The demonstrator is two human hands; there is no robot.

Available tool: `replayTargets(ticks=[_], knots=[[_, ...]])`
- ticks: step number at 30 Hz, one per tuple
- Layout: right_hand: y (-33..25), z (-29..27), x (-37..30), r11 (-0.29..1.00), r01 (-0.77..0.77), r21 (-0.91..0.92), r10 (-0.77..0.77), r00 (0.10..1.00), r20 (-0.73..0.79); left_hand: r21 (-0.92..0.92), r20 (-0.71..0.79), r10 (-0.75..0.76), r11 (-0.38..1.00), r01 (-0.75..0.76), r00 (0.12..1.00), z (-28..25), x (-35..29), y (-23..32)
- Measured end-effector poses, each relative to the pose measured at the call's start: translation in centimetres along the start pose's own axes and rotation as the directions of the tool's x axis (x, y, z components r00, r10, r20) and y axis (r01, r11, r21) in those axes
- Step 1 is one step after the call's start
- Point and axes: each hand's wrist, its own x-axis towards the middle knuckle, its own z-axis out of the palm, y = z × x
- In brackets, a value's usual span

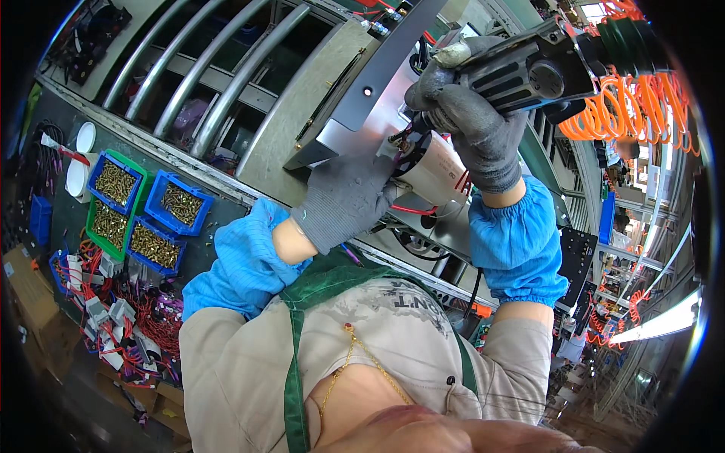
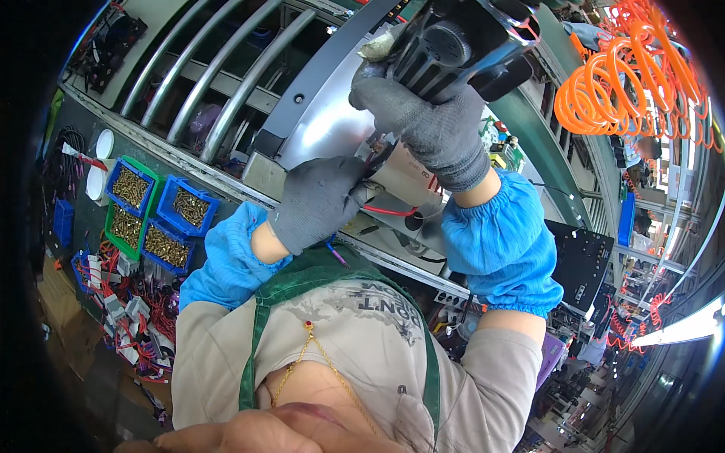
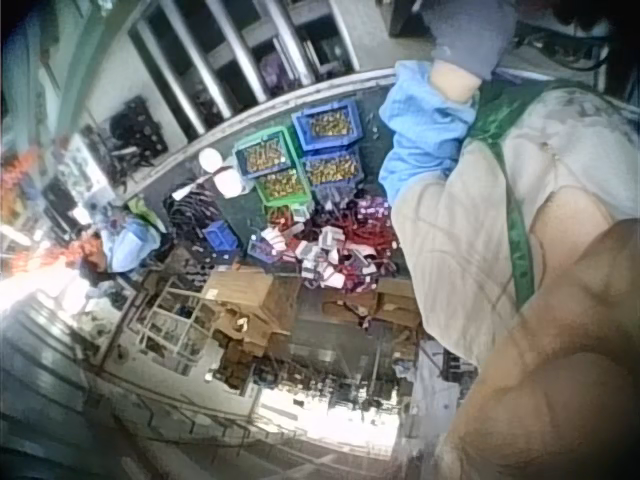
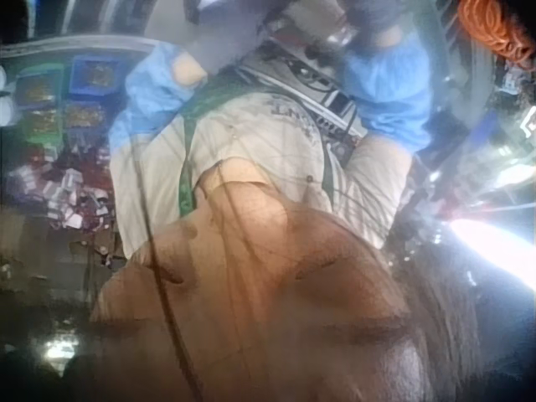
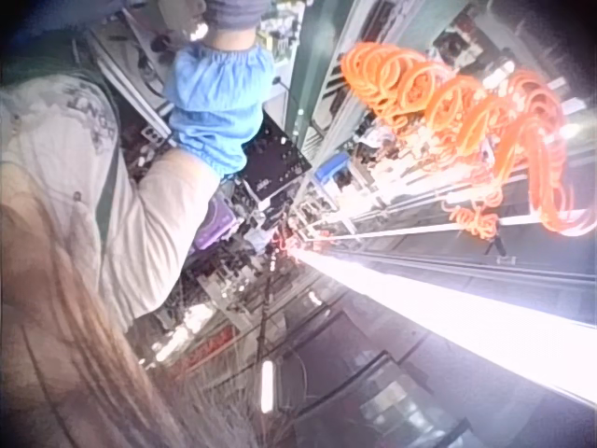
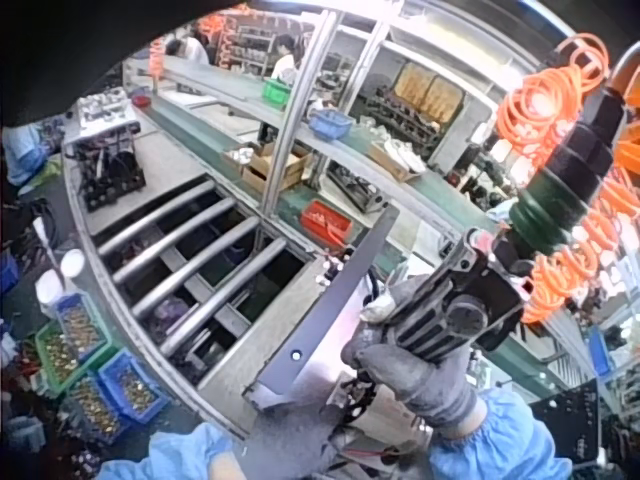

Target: The person retrieves small electronic components with wires from a cardboard box and places them on a workbench. They then use a red-handled tool to strip wire insulation and a power drill to fasten screws, assembling the components onto a metal chassis with a circuit board.

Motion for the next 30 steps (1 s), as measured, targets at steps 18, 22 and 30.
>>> replayTargets(ticks=[18,22,30], knots=[[-0.2,0.0,0.2,0.993,-0.018,0.113,0.02,1.0,-0.013,0.018,0.034,-0.003,1.0,0.003,0.999,0.0,0.0,-0.1],[0.2,0.1,0.3,0.984,0.025,0.175,-0.019,0.999,-0.035,-0.009,0.01,0.001,1.0,-0.001,1.0,0.3,0.0,-0.2],[0.4,0.2,0.3,0.992,0.125,0.026,-0.122,0.99,-0.069,-0.827,0.053,-0.186,0.543,0.147,0.981,-1.8,-3.0,-0.9]])
